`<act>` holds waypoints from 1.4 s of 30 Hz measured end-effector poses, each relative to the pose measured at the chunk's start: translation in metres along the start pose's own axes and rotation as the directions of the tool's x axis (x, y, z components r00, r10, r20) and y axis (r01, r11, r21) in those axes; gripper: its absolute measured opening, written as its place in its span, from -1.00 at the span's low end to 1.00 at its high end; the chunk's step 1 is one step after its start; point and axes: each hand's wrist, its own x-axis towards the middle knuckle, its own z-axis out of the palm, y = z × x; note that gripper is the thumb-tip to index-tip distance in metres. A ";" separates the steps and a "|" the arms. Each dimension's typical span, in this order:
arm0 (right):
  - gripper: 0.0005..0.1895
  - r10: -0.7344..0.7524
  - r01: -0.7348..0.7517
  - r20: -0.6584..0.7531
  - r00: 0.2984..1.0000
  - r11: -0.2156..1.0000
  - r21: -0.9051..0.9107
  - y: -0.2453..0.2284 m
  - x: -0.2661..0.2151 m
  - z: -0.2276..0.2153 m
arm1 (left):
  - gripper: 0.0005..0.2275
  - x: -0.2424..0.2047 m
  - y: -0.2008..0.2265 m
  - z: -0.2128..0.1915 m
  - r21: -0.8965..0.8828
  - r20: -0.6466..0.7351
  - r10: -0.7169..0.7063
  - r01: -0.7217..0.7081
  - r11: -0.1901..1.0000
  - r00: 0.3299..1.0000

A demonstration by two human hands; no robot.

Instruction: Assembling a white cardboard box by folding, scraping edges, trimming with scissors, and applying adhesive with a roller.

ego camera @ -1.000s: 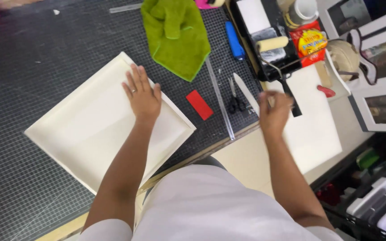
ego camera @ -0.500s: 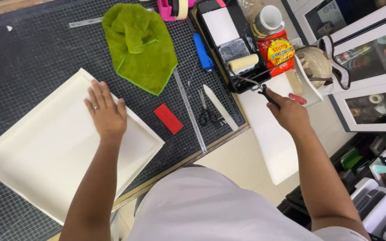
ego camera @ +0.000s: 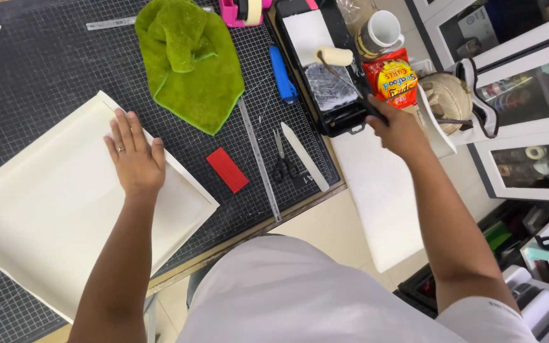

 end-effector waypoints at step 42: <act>-0.41 -0.599 0.563 -0.037 0.800 0.770 -0.301 -0.246 -0.169 0.150 | -0.65 0.125 -0.072 -0.102 -0.704 0.156 0.177 -0.016 0.710 0.972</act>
